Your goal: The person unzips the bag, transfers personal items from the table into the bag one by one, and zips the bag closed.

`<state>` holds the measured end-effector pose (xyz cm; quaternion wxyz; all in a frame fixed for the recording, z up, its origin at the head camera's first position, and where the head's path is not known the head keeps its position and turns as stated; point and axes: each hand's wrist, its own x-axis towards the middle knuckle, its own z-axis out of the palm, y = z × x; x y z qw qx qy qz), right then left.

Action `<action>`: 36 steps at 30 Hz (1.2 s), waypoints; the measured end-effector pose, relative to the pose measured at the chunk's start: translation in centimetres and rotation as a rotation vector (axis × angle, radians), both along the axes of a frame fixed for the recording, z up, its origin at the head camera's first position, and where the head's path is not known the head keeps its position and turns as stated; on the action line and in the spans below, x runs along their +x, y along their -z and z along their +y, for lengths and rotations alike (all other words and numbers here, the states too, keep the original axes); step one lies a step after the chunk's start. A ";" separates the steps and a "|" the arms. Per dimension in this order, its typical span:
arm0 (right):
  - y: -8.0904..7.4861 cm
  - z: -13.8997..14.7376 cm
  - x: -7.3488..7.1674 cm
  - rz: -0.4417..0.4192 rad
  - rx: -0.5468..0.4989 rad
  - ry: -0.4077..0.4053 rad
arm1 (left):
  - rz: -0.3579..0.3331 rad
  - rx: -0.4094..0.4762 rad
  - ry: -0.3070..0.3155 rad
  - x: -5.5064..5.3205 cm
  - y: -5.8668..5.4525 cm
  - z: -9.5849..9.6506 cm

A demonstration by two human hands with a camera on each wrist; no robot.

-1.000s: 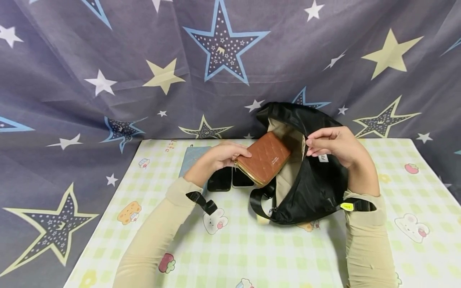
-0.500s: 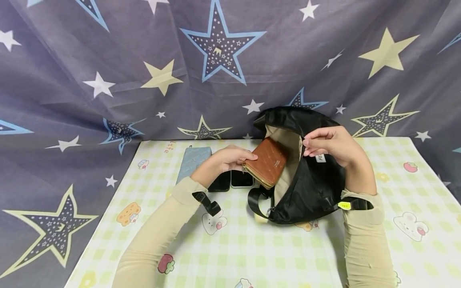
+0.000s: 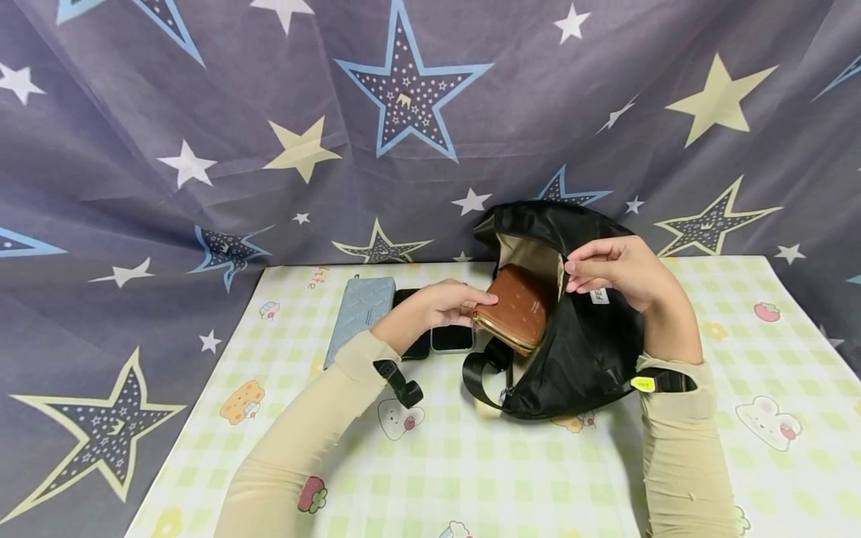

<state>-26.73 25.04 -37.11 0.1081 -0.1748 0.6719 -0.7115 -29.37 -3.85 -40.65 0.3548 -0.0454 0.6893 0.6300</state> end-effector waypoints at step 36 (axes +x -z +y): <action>-0.1 -0.5 0.0 0.020 0.137 -0.012 | 0.084 -0.195 0.113 -0.1 1.2 4.3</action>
